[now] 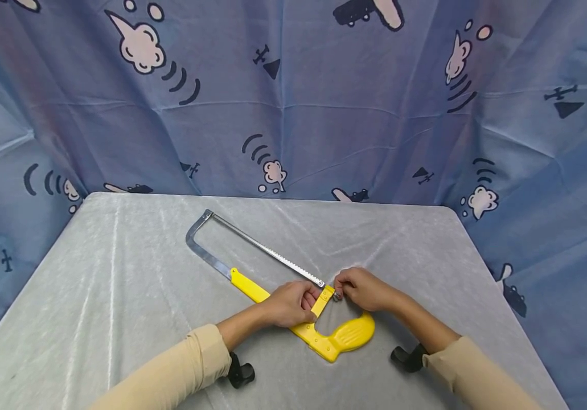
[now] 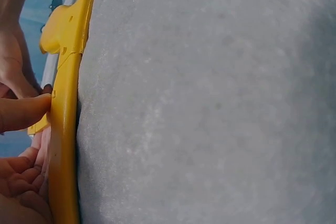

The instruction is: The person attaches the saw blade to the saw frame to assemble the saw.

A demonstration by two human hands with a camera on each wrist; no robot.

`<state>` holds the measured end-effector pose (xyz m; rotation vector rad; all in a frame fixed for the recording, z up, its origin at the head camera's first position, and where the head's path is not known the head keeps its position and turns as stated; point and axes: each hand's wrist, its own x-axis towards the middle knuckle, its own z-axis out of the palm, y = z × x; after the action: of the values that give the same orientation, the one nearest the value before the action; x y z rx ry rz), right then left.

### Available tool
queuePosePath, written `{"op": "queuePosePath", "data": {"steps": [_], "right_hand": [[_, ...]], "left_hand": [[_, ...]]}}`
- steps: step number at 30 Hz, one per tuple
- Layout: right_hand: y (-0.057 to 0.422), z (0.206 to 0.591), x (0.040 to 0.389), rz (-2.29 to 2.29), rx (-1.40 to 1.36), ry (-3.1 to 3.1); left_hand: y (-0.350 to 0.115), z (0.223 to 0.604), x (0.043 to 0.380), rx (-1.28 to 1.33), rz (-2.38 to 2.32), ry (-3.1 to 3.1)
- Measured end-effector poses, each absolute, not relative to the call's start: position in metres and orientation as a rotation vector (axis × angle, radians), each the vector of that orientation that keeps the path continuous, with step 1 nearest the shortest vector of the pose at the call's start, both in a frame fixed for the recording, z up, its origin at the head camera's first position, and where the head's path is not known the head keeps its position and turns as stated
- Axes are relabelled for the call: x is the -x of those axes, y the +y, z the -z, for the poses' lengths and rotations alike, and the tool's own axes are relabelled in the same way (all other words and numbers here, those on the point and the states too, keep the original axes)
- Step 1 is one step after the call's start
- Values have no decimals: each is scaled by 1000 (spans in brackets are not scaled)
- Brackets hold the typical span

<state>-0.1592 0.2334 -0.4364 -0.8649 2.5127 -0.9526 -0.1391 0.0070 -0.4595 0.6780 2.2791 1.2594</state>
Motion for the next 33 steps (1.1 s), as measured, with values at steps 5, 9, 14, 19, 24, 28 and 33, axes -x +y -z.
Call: {"op": "queuePosePath", "data": {"steps": [5, 9, 14, 19, 24, 28, 33], "right_hand": [[235, 434, 158, 932, 825, 2501], [236, 431, 158, 937, 759, 2447], [237, 430, 157, 963, 675, 2337], [235, 429, 155, 945, 661, 2291], [229, 432, 152, 859, 653, 2375], [223, 435, 149, 775, 646, 2481], [219, 435, 147, 712, 635, 2562]], "left_hand": [[7, 459, 139, -678, -1254, 2276], [7, 458, 138, -672, -1256, 2271], [7, 458, 138, -663, -1246, 2275], [8, 457, 139, -657, -1240, 2280], [8, 459, 139, -647, -1231, 2287], [8, 459, 138, -651, -1234, 2285], [8, 458, 138, -653, -1245, 2280]]}}
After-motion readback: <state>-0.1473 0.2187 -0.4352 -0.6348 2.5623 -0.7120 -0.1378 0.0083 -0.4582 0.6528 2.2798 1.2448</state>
